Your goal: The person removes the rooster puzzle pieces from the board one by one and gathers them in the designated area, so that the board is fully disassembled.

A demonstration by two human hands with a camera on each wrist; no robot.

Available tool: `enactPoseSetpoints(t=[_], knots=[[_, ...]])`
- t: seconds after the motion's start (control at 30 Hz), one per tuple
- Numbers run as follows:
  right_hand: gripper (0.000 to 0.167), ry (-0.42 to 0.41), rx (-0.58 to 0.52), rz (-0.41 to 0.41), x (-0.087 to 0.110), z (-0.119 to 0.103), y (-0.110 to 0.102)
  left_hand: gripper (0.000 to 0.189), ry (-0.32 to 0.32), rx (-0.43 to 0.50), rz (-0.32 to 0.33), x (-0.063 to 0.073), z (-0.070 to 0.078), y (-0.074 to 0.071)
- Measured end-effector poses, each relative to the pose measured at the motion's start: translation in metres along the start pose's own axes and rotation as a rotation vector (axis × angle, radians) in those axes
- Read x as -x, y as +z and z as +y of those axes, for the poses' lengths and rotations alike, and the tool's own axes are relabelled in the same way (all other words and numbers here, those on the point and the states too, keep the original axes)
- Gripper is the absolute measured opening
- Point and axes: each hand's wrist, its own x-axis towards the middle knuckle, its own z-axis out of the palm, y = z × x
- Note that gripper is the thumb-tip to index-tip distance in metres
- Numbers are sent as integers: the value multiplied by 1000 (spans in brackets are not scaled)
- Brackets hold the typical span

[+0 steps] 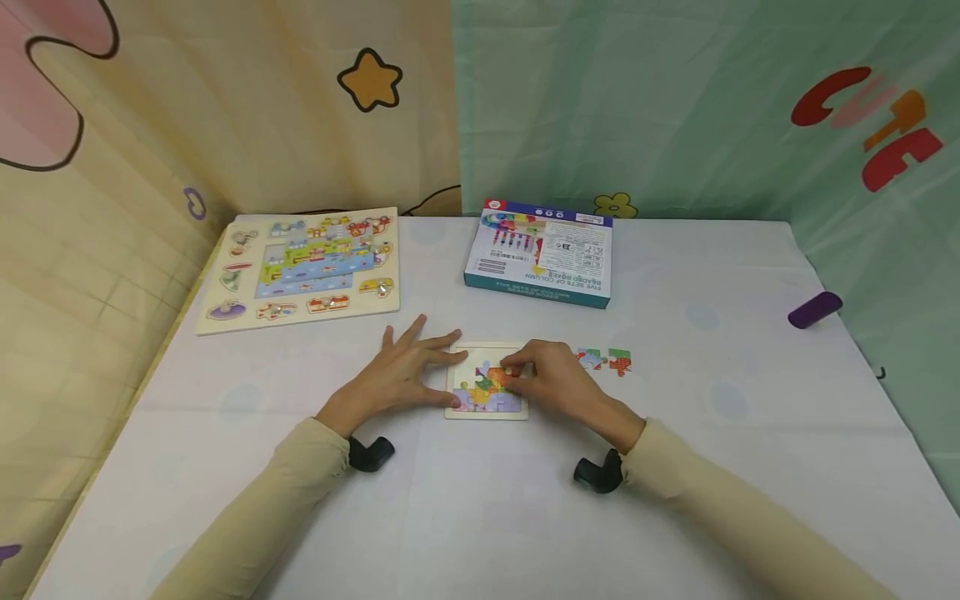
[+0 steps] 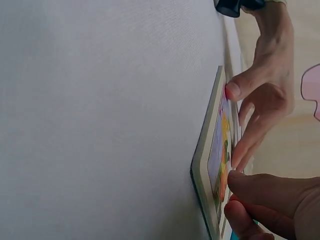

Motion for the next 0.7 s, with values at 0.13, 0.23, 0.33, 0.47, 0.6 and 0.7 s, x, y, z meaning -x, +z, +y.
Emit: enactPoseSetpoints(t=[0.13, 0.23, 0.33, 0.47, 0.6, 0.7], knots=[[26, -21, 22, -41, -7, -8, 5, 72, 6, 0, 4, -1, -1, 1], [27, -19, 42, -56, -9, -11, 7, 72, 7, -3, 3, -1, -1, 0], [25, -12, 57, -57, -11, -12, 8, 72, 4, -1, 0, -1, -1, 0], [23, 5, 50, -56, -12, -12, 8, 72, 4, -2, -1, -1, -1, -1], [21, 22, 23, -56, -13, -13, 7, 72, 4, -7, -1, -1, -1, -2], [20, 33, 11, -52, -14, -14, 7, 72, 6, -12, -2, -1, -1, -1]])
